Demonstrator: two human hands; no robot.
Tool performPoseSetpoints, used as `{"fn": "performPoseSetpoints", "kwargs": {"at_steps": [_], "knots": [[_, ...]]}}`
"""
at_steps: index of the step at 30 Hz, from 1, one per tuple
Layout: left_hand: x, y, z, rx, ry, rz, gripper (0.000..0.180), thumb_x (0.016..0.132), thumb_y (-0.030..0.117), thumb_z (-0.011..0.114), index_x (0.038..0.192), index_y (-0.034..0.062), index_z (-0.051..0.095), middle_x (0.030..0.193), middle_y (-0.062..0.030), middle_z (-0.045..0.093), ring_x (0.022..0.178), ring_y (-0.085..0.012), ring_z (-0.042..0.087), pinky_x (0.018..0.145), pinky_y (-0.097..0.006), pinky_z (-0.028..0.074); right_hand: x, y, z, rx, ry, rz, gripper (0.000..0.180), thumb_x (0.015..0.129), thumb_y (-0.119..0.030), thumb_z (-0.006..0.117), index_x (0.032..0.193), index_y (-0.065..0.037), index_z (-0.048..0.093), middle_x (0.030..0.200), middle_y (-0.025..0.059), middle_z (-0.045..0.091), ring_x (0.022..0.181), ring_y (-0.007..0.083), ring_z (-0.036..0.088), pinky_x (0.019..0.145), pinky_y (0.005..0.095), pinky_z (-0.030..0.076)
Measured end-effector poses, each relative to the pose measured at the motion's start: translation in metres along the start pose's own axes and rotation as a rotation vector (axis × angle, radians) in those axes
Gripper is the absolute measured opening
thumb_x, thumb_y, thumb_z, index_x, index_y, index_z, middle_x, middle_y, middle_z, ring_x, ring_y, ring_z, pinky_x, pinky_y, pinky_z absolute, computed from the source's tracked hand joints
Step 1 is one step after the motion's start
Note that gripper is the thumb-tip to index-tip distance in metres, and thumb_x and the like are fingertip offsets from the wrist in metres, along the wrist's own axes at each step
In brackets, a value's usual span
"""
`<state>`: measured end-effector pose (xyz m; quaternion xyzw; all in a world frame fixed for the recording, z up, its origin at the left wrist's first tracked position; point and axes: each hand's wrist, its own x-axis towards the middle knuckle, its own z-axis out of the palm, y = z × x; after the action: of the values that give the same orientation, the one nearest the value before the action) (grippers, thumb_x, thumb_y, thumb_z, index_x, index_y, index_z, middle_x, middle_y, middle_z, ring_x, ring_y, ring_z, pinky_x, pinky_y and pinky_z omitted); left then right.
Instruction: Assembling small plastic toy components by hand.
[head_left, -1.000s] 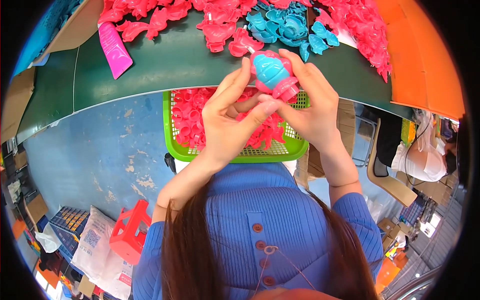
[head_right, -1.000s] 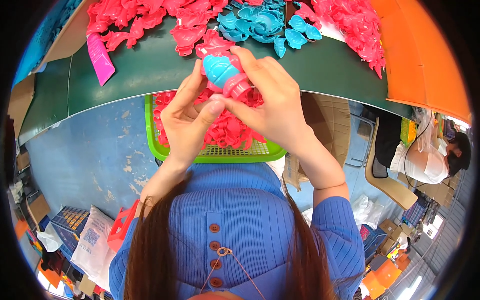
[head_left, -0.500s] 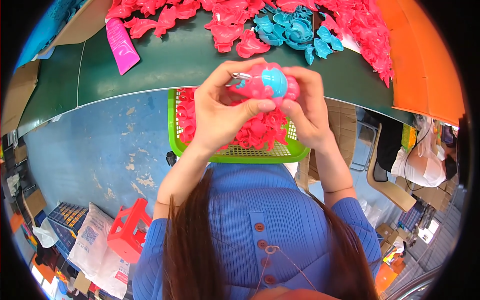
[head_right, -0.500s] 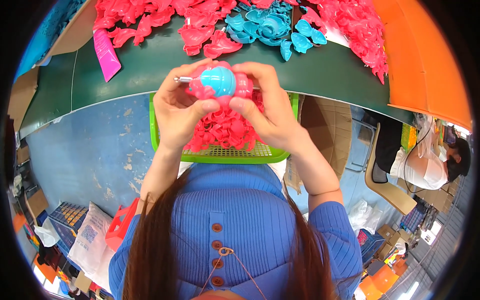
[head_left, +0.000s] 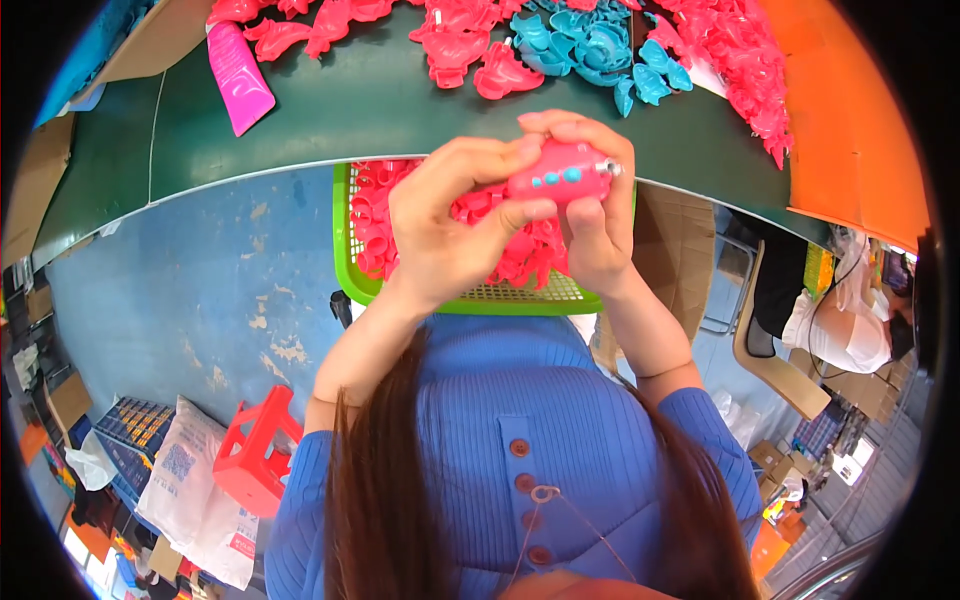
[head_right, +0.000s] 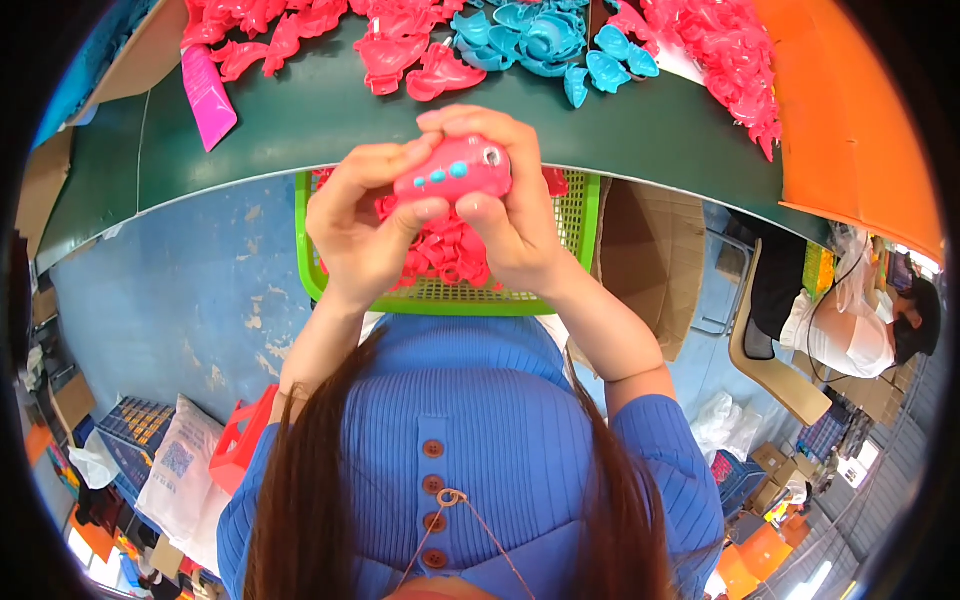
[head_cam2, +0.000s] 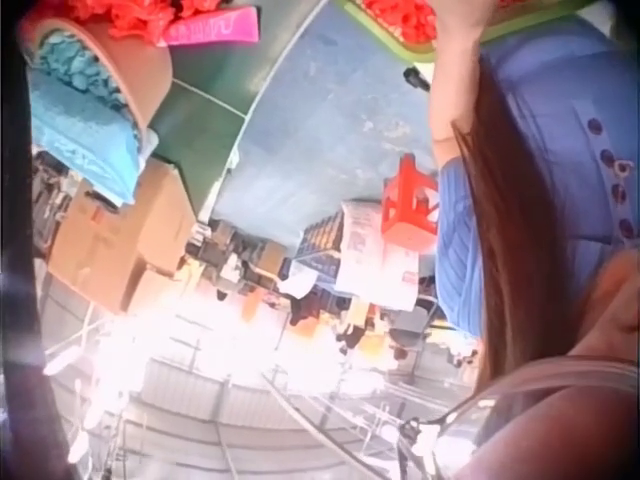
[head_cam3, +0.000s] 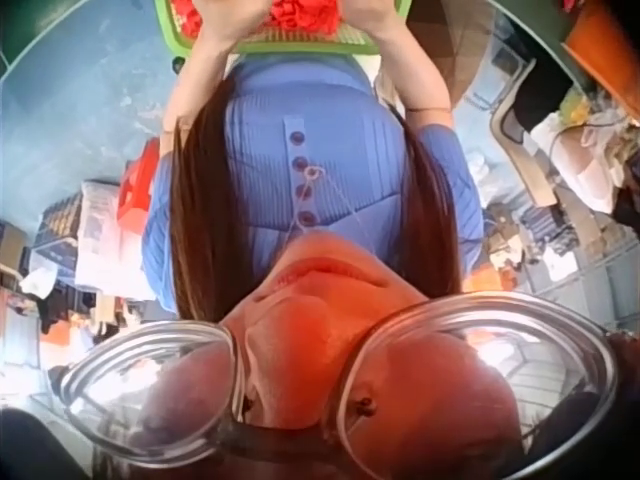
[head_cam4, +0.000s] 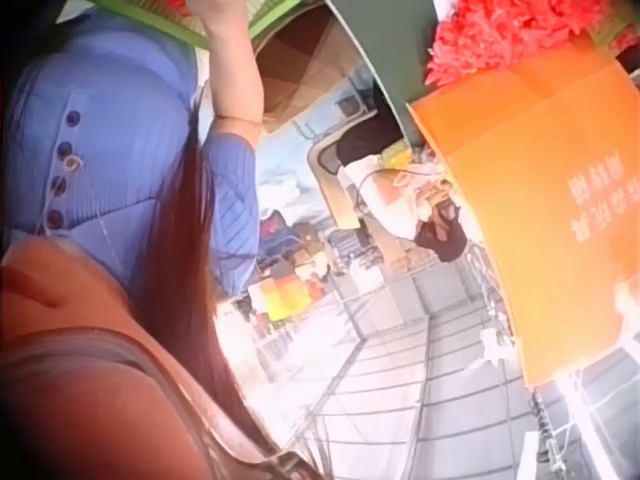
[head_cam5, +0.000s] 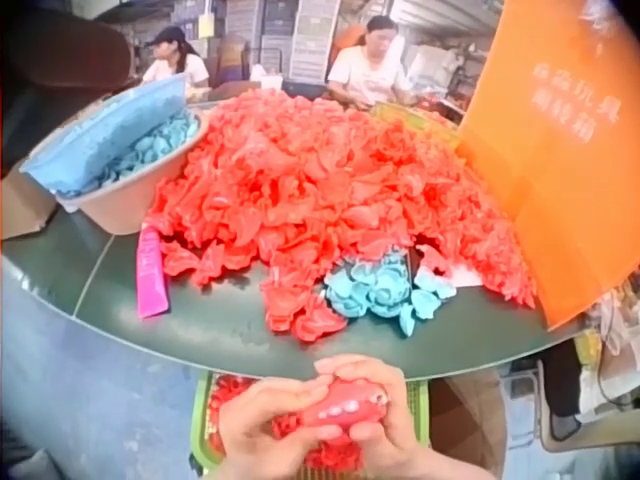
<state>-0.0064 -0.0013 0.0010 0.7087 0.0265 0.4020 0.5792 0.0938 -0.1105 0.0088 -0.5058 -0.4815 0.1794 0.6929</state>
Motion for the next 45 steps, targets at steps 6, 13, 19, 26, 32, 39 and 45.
{"fn": "performPoseSetpoints", "kwargs": {"at_steps": [6, 13, 19, 26, 32, 39, 45], "knots": [[-0.002, 0.001, 0.009, -0.021, 0.1, -0.166, 0.042, 0.066, 0.009, 0.076, 0.104, 0.0012, 0.06, 0.105, -0.0123, 0.059, 0.093, -0.0217, 0.058, 0.079, -0.029, 0.05, -0.001, -0.001, 0.016, 0.02, 0.106, 0.196, 0.048, 0.093, -0.04, 0.04, 0.119, 0.0, 0.035, 0.12, 0.0199, 0.043, 0.111, 0.0255, 0.046, 0.094, 0.0363, 0.038], [-0.018, -0.011, -0.005, -0.443, 0.131, -0.349, 0.06, 0.071, 0.008, 0.075, 0.121, 0.0044, 0.042, 0.115, -0.0106, 0.053, 0.107, -0.0184, 0.054, 0.088, -0.031, 0.047, 0.001, 0.006, 0.013, -0.456, -0.036, 0.058, 0.056, 0.094, -0.043, 0.036, 0.129, 0.002, 0.032, 0.13, 0.0192, 0.04, 0.102, 0.0271, 0.053, 0.089, 0.0332, 0.042], [-0.024, -0.023, -0.047, -0.417, 0.298, -0.327, 0.051, 0.075, 0.003, 0.071, 0.116, -0.001, 0.042, 0.115, -0.0142, 0.052, 0.097, -0.022, 0.059, 0.08, -0.033, 0.052, -0.038, 0.024, 0.0, -0.748, -0.424, 0.322, 0.011, 0.075, -0.008, 0.063, 0.085, -0.003, 0.061, 0.096, 0.0098, 0.055, 0.095, 0.0254, 0.054, 0.079, 0.0342, 0.044], [-0.026, -0.017, -0.031, -0.066, 0.13, -0.341, 0.047, 0.066, 0.002, 0.076, 0.11, 0.0046, 0.059, 0.109, -0.0096, 0.054, 0.094, -0.0159, 0.057, 0.078, -0.026, 0.049, -0.043, 0.039, -0.007, -0.845, -0.523, 0.238, 0.017, 0.067, -0.008, 0.069, 0.082, -0.003, 0.063, 0.09, 0.0096, 0.055, 0.086, 0.0267, 0.056, 0.072, 0.0368, 0.047], [-0.017, -0.012, -0.025, 0.309, 0.001, -0.157, 0.045, 0.064, 0.004, 0.076, 0.106, 0.0067, 0.062, 0.101, -0.0103, 0.055, 0.089, -0.0163, 0.057, 0.075, -0.026, 0.049, -0.013, -0.027, -0.004, -0.48, -0.201, 0.238, 0.021, 0.07, 0.002, 0.069, 0.091, 0.002, 0.064, 0.101, 0.0126, 0.061, 0.093, 0.0217, 0.061, 0.08, 0.0319, 0.048], [-0.008, -0.007, -0.02, 0.182, 0.079, -0.253, 0.043, 0.062, 0.005, 0.076, 0.102, 0.0019, 0.06, 0.101, -0.0113, 0.06, 0.094, -0.021, 0.06, 0.078, -0.03, 0.05, -0.002, -0.04, 0.003, -0.606, -0.036, -0.078, 0.034, 0.067, 0.006, 0.071, 0.099, 0.005, 0.061, 0.101, 0.0169, 0.061, 0.092, 0.0231, 0.06, 0.08, 0.0308, 0.048], [-0.006, 0.002, -0.013, 0.326, -0.044, -0.133, 0.045, 0.062, 0.005, 0.076, 0.103, 0.003, 0.059, 0.106, -0.0108, 0.059, 0.099, -0.0205, 0.058, 0.08, -0.03, 0.05, 0.009, -0.028, 0.007, -0.603, -0.161, -0.05, 0.035, 0.072, 0.006, 0.066, 0.106, 0.005, 0.058, 0.103, 0.0157, 0.059, 0.092, 0.0223, 0.059, 0.08, 0.0291, 0.047]]}}
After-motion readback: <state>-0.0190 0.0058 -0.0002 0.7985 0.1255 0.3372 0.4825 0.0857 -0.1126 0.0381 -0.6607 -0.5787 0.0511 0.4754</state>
